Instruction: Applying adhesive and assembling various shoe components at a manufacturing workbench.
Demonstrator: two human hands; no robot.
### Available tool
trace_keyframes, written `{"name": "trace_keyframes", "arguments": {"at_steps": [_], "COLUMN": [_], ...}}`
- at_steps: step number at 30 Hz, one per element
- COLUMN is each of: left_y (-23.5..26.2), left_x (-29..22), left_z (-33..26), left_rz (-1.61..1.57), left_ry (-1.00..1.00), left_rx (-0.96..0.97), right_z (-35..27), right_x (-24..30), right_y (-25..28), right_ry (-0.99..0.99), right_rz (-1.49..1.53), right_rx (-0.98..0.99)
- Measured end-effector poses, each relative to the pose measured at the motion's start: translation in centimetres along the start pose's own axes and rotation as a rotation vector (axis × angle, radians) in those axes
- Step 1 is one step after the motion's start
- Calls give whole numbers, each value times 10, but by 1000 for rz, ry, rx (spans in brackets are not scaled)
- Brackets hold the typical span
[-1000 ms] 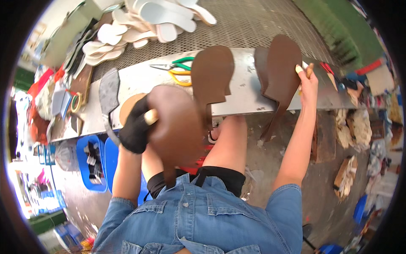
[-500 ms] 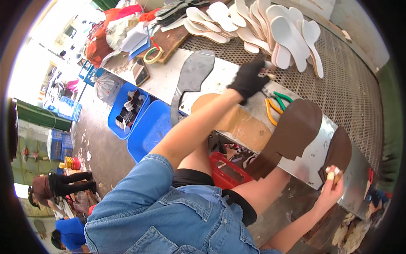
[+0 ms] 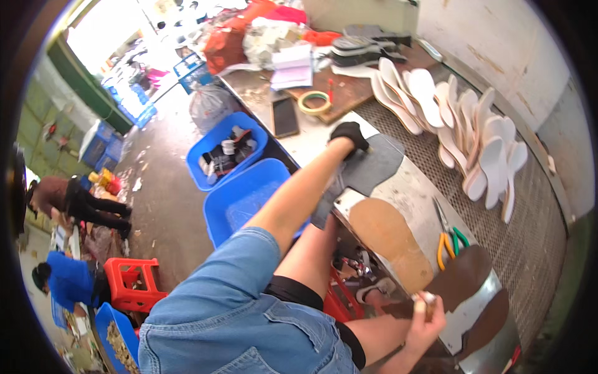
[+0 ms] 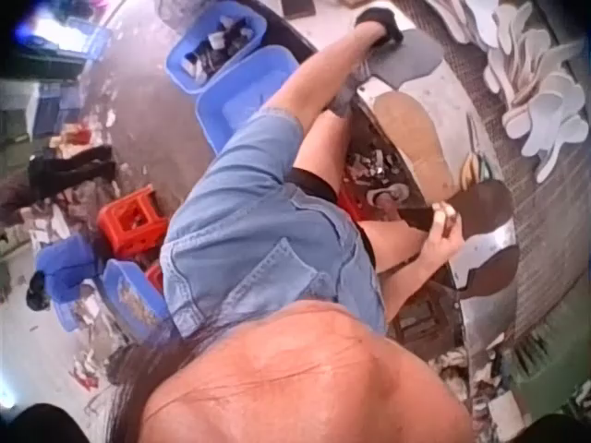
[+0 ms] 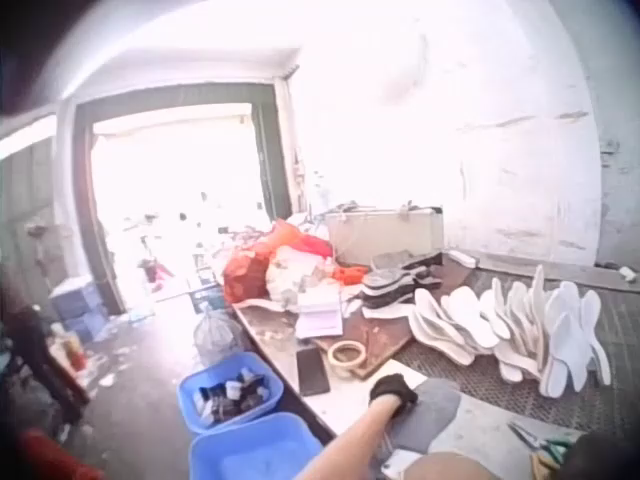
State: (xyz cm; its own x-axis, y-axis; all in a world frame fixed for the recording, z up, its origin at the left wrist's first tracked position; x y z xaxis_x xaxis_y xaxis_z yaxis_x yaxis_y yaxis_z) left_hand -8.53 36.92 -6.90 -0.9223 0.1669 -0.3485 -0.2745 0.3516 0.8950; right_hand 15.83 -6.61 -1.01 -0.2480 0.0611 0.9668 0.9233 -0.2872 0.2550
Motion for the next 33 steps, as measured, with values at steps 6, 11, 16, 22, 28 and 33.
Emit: {"name": "trace_keyframes", "arguments": {"at_steps": [6, 11, 16, 22, 28, 33], "left_y": [17, -5, -6, -1, -42, -44], "left_x": [-12, -42, -24, -127, -167, -181], "left_z": [-45, -38, -23, -171, -262, -284], "left_rz": [-224, -59, -366, -738, -1156, -1263], "left_ry": [83, 59, -202, -724, -727, -682], "left_rx": [-100, 81, -173, 206, 297, 245], "right_z": [9, 2, -11, 11, 10, 2], "right_x": [-19, -8, -19, 16, 115, 98], "right_y": [-56, -80, -81, -32, -19, -10], "right_ry": [-103, -30, -66, 75, 409, 334], "right_rz": [67, 24, 56, 190, -311, -402], "right_rx": [158, 266, 223, -76, -280, -297]}}
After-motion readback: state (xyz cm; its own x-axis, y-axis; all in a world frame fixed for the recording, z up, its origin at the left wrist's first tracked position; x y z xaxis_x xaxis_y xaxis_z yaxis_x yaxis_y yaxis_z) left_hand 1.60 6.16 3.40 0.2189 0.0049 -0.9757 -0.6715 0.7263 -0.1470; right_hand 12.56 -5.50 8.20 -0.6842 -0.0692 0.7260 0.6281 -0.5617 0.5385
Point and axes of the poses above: each hand's wrist, its own z-axis towards the middle knuckle, its own y-axis out of the back of the hand, x = y × z, the point moved 9 cm from there along z, towards the middle knuckle, and after that the axes turned 13 degrees about x, right-handed, at the moved point
